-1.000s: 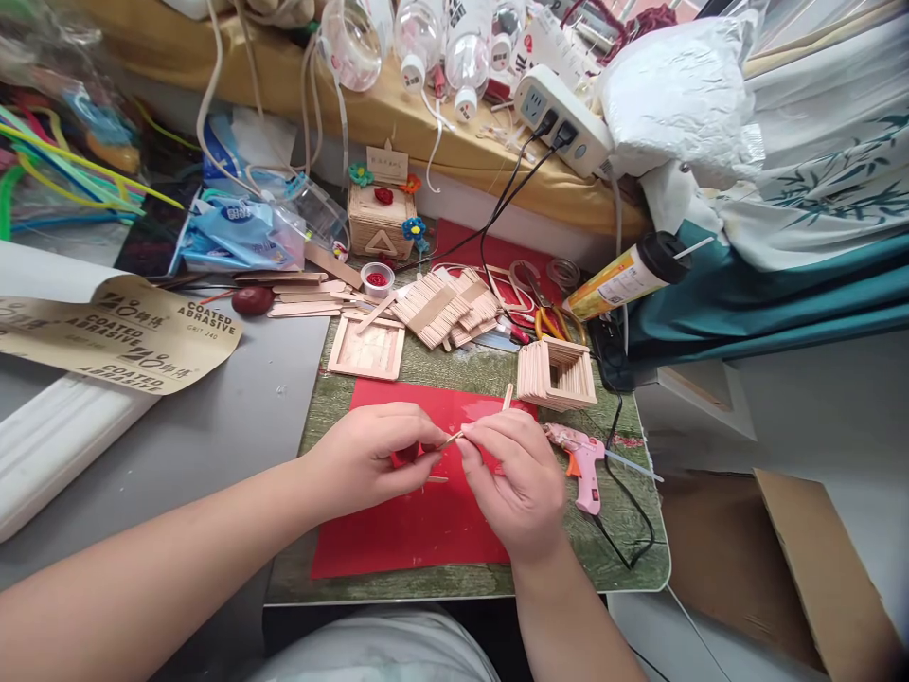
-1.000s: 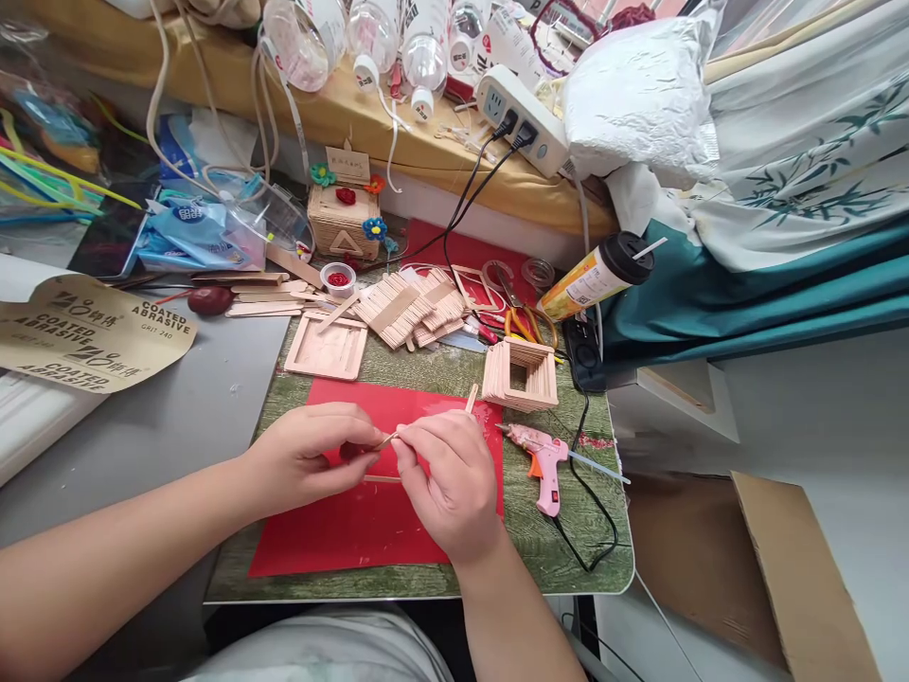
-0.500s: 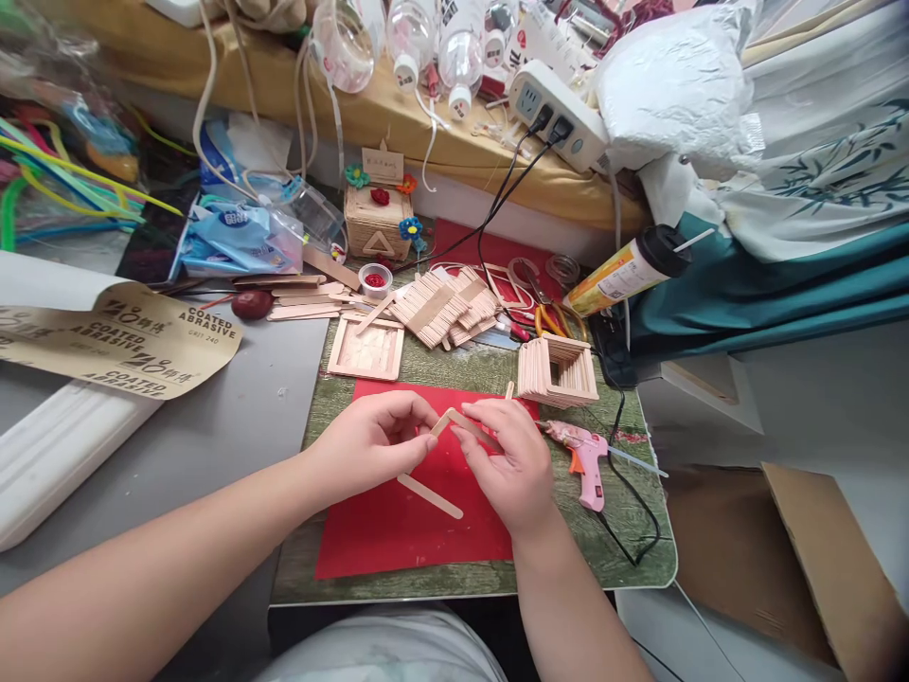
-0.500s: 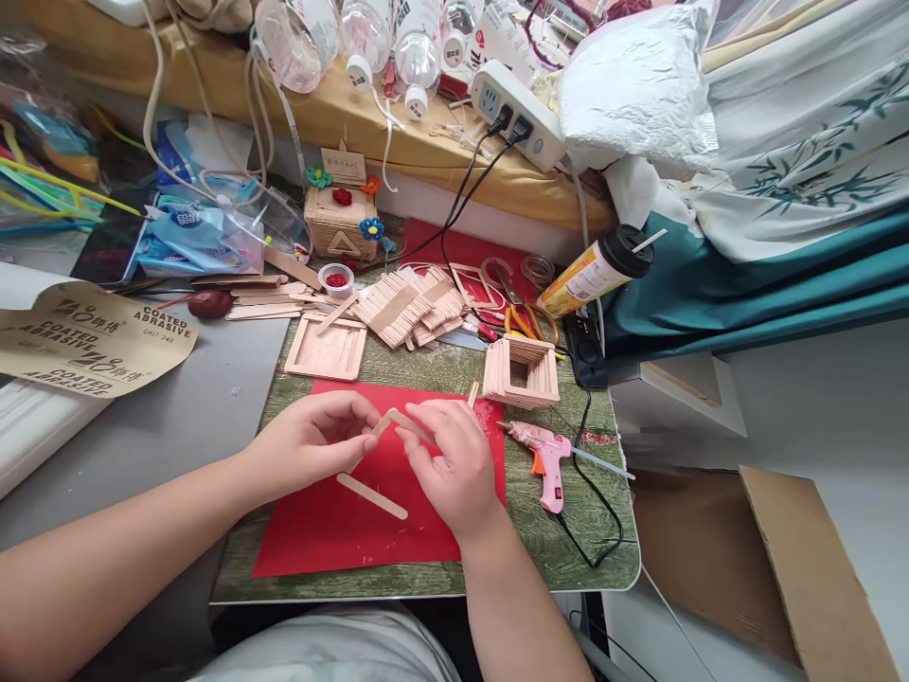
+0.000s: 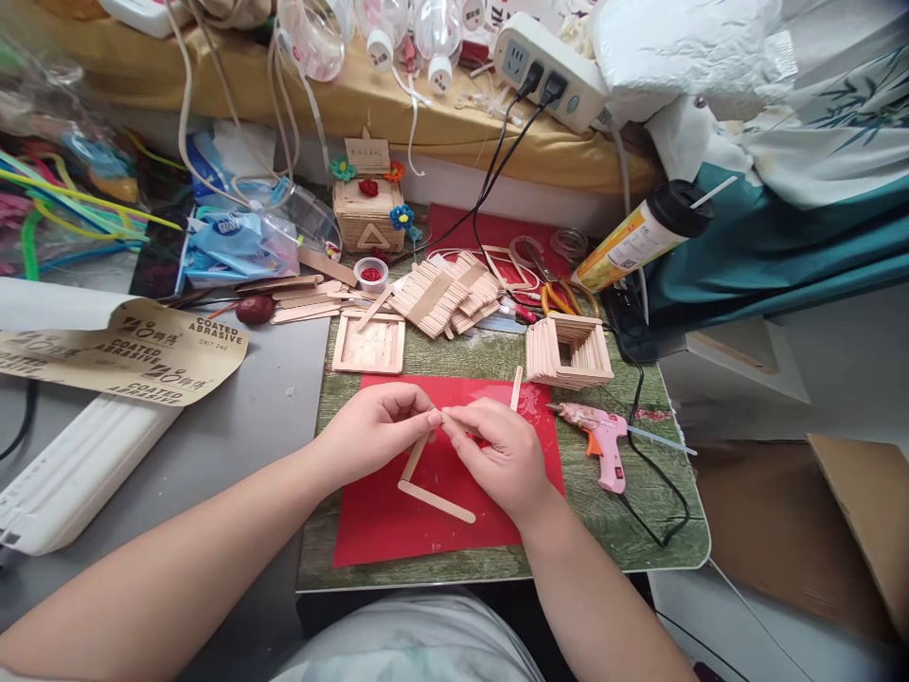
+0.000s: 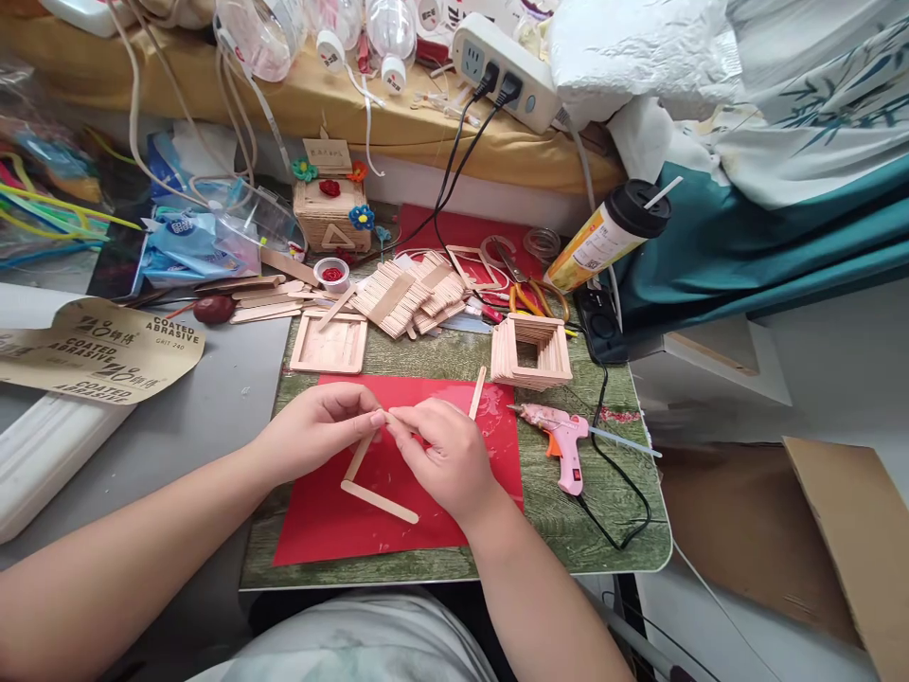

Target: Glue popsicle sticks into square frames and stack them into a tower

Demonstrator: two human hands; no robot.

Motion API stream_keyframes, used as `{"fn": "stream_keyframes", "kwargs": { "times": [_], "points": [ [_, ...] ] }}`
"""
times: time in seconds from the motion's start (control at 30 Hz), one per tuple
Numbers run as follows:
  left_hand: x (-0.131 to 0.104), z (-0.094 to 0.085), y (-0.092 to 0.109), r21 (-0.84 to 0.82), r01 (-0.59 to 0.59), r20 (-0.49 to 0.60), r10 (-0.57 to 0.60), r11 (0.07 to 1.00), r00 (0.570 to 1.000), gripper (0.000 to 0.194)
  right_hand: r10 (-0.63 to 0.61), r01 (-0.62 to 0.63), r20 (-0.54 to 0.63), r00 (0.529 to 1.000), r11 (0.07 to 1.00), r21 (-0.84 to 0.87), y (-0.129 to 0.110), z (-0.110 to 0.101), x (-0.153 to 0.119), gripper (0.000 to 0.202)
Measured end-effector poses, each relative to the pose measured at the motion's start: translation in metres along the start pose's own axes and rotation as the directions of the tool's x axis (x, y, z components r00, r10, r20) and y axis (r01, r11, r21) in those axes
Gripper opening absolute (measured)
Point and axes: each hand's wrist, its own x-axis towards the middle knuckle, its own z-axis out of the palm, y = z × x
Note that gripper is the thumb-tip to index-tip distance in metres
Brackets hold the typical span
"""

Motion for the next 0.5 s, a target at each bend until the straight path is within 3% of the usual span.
{"fn": "stream_keyframes", "kwargs": {
  "times": [0.5],
  "points": [
    [0.0029,-0.0001,-0.0021,0.026,-0.024,-0.023,0.025,0.999,0.999,0.036,0.014,-0.015,-0.024,1.0,1.0,-0.021,-0.0036,0.007,0.0001,0.013]
  ]
}}
